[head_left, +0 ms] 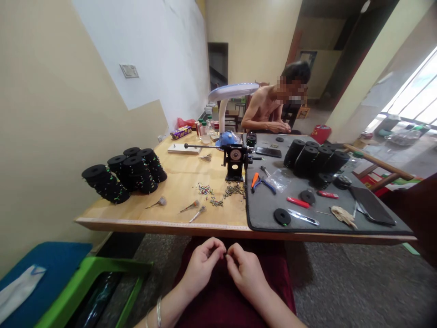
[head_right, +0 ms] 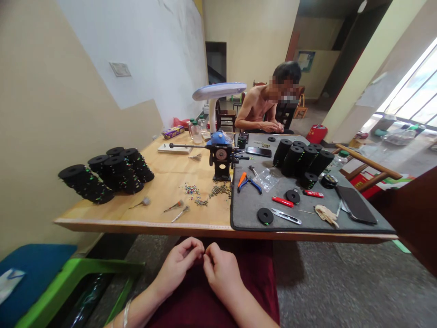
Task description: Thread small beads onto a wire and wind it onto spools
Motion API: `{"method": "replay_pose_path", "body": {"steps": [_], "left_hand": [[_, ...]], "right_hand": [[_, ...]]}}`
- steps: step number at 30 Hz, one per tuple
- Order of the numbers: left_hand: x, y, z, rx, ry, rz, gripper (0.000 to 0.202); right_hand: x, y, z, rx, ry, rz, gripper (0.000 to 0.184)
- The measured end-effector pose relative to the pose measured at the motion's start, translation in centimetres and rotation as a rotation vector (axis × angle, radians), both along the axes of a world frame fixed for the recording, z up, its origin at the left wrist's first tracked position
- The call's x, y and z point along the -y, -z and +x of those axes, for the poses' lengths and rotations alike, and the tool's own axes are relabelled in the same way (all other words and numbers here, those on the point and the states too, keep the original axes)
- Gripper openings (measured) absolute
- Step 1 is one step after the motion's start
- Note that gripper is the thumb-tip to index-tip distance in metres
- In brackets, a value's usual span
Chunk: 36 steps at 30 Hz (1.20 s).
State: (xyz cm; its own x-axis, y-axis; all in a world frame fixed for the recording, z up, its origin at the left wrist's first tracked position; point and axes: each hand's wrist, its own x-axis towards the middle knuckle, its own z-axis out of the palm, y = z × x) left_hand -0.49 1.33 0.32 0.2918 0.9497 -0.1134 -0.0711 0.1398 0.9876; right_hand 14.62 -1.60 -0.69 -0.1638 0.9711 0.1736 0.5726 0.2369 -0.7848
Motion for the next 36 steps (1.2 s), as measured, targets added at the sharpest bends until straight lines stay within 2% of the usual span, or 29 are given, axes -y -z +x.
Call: {"method": "replay_pose_path", "body": {"steps": [4, 8, 13, 17, 20, 24, 27, 29, 31, 33, 36], "left_hand": [[-0.1, -1.4, 0.4, 0.26, 0.051, -0.177, 0.023], [-0.3, -3.0, 0.6, 0.475, 0.1, -0.286, 0.024], [-0.7, -5.1, -0.7, 0.647, 0.031, -0.322, 0.026], [-0.5, -5.7, -1.6, 0.67, -0.01, -0.31, 0.025], [-0.1, -5.7, -1.4, 0.591, -0.008, -0.26, 0.026], [0.4, -5.9, -0.2, 0.323, 0.045, -0.132, 0.025], [0.6, -6.2, 0.6, 0.138, 0.113, -0.026, 0.025], [0.8, -6.5, 0.9, 0.032, 0.153, 0.058, 0.025], [1.2, -6.7, 1.1, -0.088, 0.176, 0.174, 0.024], [1.5, -6.6, 1.1, -0.211, 0.178, 0.325, 0.023], [1.6, -6.1, 0.6, -0.356, 0.114, 0.541, 0.019]], "right_hand": [[-0.1, -1.1, 0.8, 0.104, -0.031, 0.074, 0.014], [-0.2, -2.0, 2.3, 0.262, -0.067, 0.176, 0.018], [-0.6, -2.2, 6.1, 0.37, 0.013, 0.252, 0.02], [-0.6, -1.8, 8.6, 0.409, 0.064, 0.272, 0.02], [-0.4, -1.2, 9.1, 0.423, 0.089, 0.282, 0.02], [-0.2, -0.8, 9.2, 0.419, 0.116, 0.313, 0.022], [0.2, -1.8, 8.8, 0.341, 0.187, 0.341, 0.022], [0.5, -3.0, 7.8, 0.211, 0.218, 0.323, 0.021], [0.8, -4.2, 6.1, 0.013, 0.167, 0.232, 0.022], [1.1, -5.0, 4.0, -0.228, 0.03, 0.068, 0.027], [0.9, -4.9, 1.2, -0.494, -0.171, -0.193, 0.035]]}}
